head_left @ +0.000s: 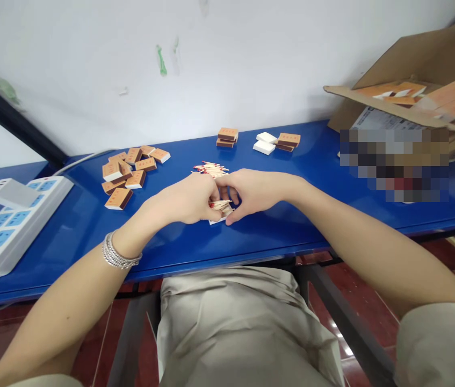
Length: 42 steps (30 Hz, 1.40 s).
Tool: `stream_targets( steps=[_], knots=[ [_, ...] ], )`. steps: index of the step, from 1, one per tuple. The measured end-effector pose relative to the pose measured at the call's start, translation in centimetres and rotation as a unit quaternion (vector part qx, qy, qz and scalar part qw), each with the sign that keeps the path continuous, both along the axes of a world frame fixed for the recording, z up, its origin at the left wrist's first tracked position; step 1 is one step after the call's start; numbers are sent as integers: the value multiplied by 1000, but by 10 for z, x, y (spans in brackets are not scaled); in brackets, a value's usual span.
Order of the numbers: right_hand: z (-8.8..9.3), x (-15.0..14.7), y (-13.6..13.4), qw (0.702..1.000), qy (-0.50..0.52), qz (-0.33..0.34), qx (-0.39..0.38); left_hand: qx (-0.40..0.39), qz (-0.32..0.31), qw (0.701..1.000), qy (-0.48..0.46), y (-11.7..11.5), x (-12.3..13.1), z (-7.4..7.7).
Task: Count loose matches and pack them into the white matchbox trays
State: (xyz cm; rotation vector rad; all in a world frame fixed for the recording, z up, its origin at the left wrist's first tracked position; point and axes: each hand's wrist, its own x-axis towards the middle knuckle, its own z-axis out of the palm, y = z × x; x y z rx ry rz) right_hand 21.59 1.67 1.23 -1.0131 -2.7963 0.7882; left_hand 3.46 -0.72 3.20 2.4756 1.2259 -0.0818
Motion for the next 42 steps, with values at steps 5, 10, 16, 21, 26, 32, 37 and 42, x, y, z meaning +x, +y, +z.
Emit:
stream_targets(
  steps=[5, 10, 16, 21, 26, 32, 37, 42],
  knots=[
    [4, 7, 3, 1000, -6, -6, -5, -3, -5, 1000, 12, -3, 0, 4],
    [10, 13, 5, 1000, 4, -18, -7, -1, -14, 1000, 19, -2, -3, 5],
    [9, 13, 6, 999, 11, -13, -28, -2, -15, 999, 29, -2, -4, 9],
    [8, 10, 6, 999, 13, -18, -29, 8, 3, 1000, 18, -1, -9, 15],
    [4, 8, 7, 1000, 16, -14, -24, -19, 14, 999, 33, 0, -15, 21],
    [0, 4, 7, 999, 30, -12, -8, -43, 17, 998, 53, -1, -14, 21],
    [1, 4, 6, 999, 34, -18, -5, -56, 14, 996, 69, -1, -14, 17],
    [4, 10, 9, 998, 55, -17, -14, -56, 7, 997, 47, 2, -17, 16]
  ],
)
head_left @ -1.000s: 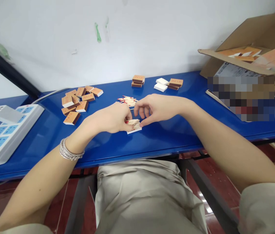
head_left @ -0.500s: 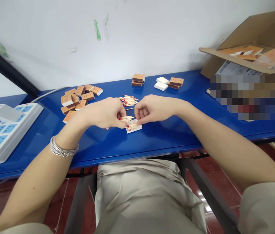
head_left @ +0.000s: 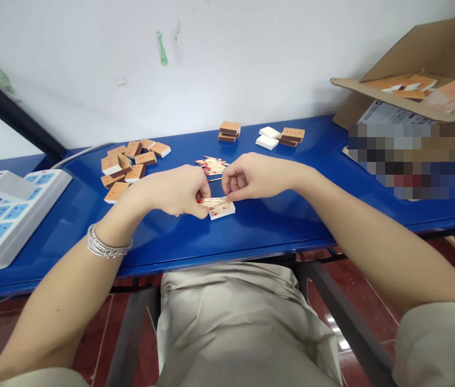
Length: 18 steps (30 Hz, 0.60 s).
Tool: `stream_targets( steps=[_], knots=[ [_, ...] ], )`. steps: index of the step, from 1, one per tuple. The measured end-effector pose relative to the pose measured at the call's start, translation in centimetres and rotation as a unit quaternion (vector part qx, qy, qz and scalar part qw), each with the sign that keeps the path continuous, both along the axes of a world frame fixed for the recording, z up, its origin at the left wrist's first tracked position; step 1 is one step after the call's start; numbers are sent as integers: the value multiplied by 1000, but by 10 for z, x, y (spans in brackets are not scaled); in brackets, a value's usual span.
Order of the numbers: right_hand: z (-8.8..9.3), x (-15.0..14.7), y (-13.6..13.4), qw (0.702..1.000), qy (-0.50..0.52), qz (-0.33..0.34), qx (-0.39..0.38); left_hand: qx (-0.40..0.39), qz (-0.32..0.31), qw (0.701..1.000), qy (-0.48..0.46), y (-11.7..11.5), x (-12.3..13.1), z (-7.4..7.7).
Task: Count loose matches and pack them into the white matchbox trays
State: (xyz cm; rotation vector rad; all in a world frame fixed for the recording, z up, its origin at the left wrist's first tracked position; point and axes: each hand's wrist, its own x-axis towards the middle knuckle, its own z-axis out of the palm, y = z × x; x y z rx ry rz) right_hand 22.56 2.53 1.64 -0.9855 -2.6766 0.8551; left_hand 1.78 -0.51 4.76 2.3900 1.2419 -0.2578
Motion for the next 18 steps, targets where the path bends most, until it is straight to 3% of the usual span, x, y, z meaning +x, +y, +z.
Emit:
stream_targets(
  steps=[5, 10, 18],
  knots=[
    [2, 3, 0, 998, 41, 0, -47, 47, 21, 996, -67, 3, -3, 6],
    [-4, -6, -4, 984, 140, -59, -89, 57, 86, 991, -81, 3, -2, 9],
    [-12, -17, -3, 960, 209, -134, -130, 65, 131, 982, -122, 6, 1, 2]
  ],
)
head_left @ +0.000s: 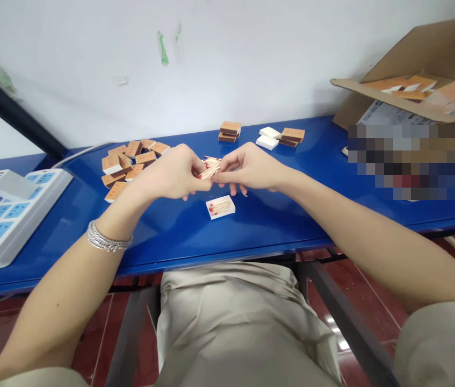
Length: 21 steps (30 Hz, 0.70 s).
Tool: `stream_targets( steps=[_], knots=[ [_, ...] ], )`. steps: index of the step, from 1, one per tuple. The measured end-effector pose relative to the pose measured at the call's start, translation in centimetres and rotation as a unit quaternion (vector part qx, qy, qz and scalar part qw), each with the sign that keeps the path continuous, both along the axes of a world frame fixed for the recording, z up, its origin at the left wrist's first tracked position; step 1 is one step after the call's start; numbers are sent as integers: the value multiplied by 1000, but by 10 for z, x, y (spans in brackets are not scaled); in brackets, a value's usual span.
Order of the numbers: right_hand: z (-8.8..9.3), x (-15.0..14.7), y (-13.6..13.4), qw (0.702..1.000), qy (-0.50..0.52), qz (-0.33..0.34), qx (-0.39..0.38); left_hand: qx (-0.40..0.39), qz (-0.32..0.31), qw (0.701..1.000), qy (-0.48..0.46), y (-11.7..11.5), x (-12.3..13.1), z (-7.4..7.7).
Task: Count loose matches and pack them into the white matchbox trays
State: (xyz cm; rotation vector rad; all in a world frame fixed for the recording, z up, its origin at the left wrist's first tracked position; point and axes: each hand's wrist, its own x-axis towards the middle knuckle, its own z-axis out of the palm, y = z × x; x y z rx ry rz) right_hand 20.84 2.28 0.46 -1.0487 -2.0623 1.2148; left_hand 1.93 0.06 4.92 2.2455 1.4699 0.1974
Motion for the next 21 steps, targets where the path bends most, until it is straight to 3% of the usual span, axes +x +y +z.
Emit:
stream_targets(
  steps=[4, 8, 15, 21],
  knots=[
    [2, 3, 1, 1000, -16, -19, 4, -5, 2, 1000, -23, 2, 0, -2],
    [12, 14, -4, 995, -81, 41, 34, -29, 6, 999, -13, 4, -4, 0],
    [15, 6, -19, 962, -156, 125, 188, -23, 1, 1000, 17, 6, -8, 2],
    [10, 4, -17, 946, -183, 176, 203, -25, -16, 999, 33, 5, -7, 1]
  ],
)
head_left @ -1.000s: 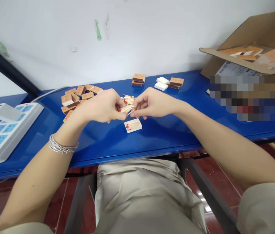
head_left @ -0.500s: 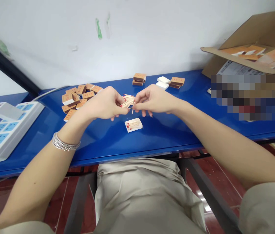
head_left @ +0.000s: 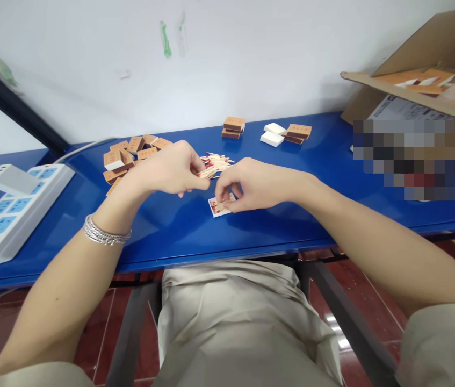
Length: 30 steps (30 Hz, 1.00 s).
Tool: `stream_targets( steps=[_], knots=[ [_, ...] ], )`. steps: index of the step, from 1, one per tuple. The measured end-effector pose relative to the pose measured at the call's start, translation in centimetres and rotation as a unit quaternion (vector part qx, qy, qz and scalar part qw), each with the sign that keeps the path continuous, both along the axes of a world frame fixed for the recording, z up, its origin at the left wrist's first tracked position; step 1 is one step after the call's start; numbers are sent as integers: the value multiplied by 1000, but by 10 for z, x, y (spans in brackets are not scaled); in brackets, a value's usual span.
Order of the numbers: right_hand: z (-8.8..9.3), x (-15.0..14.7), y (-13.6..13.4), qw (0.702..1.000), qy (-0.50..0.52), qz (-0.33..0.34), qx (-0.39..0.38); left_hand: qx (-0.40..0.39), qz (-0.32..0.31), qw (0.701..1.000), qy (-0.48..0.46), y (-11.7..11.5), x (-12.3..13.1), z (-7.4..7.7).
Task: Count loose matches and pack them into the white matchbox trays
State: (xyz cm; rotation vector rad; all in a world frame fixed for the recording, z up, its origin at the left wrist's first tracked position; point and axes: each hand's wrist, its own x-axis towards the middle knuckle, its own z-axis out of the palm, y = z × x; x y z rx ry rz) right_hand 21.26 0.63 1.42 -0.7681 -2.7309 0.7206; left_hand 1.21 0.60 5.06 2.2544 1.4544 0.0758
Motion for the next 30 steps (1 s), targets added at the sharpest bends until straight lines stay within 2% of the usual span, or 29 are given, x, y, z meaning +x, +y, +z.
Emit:
stream_targets(
  steps=[2, 8, 10, 17, 22, 30],
  knots=[
    [4, 7, 3, 1000, 2, -11, 7, -2, -11, 1000, 3, -1, 2, -1],
    [15, 26, 14, 993, 6, -114, 43, -2, -70, 997, 17, -9, 14, -9],
    [15, 26, 15, 991, -3, -124, 44, 5, -88, 996, 18, -12, 17, -12],
    [11, 22, 15, 994, -16, -104, 24, 6, -108, 994, 21, -14, 22, -22],
    [12, 23, 15, 995, -21, -94, 22, 23, -103, 994, 26, -15, 23, -22],
    [12, 24, 16, 998, -34, -50, -32, 21, -103, 994, 26, -15, 22, -20]
  ],
)
